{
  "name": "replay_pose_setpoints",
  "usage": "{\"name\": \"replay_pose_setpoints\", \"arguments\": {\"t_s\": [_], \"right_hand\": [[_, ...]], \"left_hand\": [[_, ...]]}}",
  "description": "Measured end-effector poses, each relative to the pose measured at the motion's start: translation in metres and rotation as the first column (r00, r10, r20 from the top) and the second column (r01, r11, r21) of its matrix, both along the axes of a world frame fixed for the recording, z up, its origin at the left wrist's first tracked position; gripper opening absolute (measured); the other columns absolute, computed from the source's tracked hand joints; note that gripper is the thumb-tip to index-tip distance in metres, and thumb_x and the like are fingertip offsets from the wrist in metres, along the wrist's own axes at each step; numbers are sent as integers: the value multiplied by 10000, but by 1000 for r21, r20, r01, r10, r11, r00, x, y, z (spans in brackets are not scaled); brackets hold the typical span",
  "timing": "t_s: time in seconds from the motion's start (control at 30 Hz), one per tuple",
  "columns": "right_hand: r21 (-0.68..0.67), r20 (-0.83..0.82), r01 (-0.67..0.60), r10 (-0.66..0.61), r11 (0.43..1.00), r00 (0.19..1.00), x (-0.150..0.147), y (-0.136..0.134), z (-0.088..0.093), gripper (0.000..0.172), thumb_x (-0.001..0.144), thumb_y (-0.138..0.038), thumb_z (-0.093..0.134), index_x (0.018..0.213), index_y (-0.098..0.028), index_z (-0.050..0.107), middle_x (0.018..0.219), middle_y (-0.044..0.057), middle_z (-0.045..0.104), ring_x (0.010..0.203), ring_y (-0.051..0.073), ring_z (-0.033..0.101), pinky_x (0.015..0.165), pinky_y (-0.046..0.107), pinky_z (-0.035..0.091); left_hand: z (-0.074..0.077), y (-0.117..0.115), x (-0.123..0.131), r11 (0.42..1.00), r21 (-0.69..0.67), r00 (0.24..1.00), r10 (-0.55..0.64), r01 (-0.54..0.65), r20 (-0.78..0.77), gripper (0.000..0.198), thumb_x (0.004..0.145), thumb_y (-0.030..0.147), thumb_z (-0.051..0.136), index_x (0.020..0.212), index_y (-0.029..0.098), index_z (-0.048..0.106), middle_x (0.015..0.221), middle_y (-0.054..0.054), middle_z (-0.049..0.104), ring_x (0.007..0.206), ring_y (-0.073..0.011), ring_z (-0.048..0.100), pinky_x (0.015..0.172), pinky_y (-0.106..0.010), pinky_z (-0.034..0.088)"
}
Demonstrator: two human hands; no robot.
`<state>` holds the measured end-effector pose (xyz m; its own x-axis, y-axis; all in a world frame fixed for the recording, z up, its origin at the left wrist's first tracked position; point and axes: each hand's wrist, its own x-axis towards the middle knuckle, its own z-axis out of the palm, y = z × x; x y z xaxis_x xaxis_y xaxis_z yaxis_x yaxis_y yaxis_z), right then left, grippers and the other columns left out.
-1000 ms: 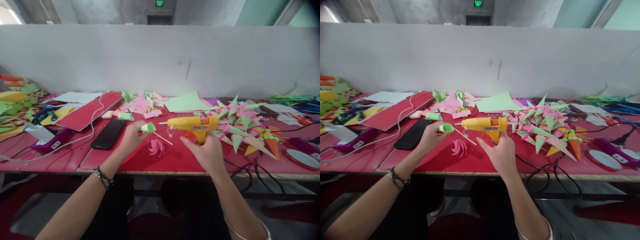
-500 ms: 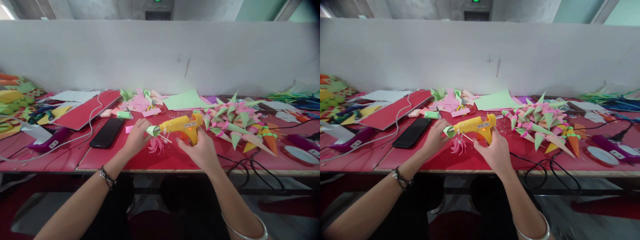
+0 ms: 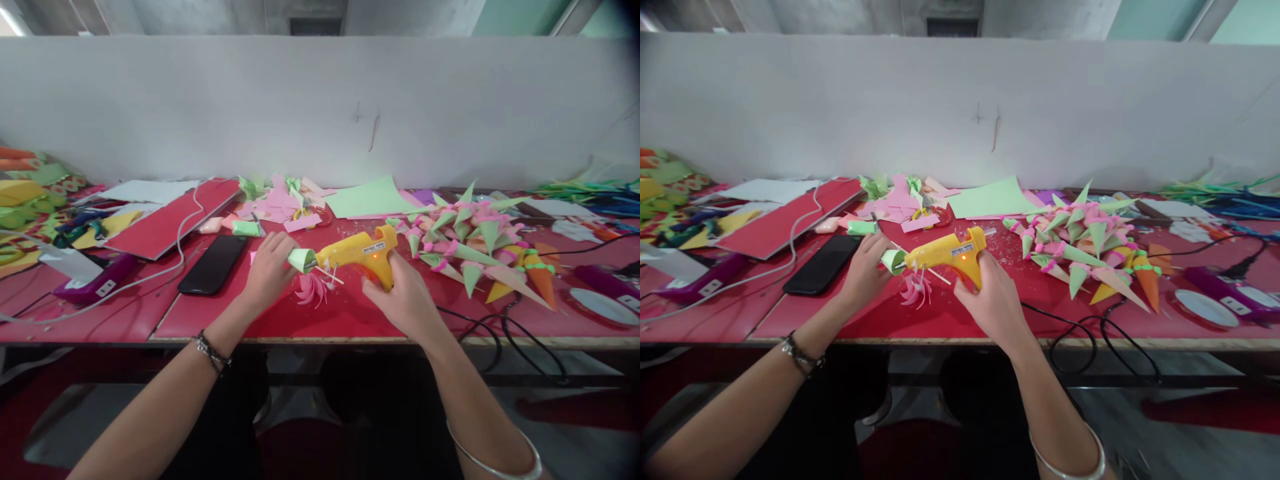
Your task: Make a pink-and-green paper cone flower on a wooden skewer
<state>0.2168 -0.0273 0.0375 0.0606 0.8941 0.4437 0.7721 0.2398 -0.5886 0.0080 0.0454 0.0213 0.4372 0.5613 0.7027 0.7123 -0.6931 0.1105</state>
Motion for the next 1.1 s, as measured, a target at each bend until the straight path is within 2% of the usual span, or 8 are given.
{"name": "replay_pose_setpoints", "arguments": {"t_s": [0.23, 0.43, 0.7, 0.87, 1.1], "right_hand": [[-9, 37, 23, -23, 1000, 999, 4, 1, -1, 199, 698, -238, 491, 889, -185, 488, 768, 41, 560, 663, 194, 550, 542, 292, 418], [67, 114, 84, -91, 994, 989, 7, 2, -2, 138, 726, -251, 469, 852, -196, 461, 785, 45, 554, 651, 190, 539, 525, 281, 388], [143, 172, 143, -167, 979, 971, 6, 1, -3, 149, 743, -248, 450, 885, -207, 464, 837, 66, 565, 708, 218, 562, 519, 283, 387], [150, 224, 170, -201, 974, 954, 5, 1, -4, 210, 762, -255, 443, 958, -183, 465, 884, 95, 567, 729, 234, 564, 507, 293, 394], [228, 275, 190, -251, 955, 928, 4, 0, -4, 391, 708, -431, 560, 986, -168, 483, 905, 104, 542, 756, 244, 557, 530, 315, 433]], "left_hand": [[-2, 3, -3, 998, 5, 998, 60, -60, -8, 139, 743, 134, 498, 674, 203, 399, 706, -19, 492, 688, -180, 425, 640, -296, 352], [-1, 3, -6, 996, -48, 997, 73, -73, 3, 150, 731, 103, 484, 663, 203, 396, 713, -20, 510, 705, -178, 440, 605, -282, 343], [0, 0, -4, 989, -121, 996, 88, -84, 28, 141, 749, 131, 480, 642, 192, 410, 697, -10, 504, 693, -157, 455, 579, -255, 328], [1, -3, -2, 979, -170, 993, 117, -113, 14, 136, 755, 178, 499, 640, 185, 426, 678, -6, 496, 647, -146, 446, 532, -243, 282], [3, -7, 0, 956, -257, 990, 141, -142, -23, 102, 741, 214, 511, 654, 177, 473, 631, 3, 500, 571, -129, 423, 499, -234, 227]]}}
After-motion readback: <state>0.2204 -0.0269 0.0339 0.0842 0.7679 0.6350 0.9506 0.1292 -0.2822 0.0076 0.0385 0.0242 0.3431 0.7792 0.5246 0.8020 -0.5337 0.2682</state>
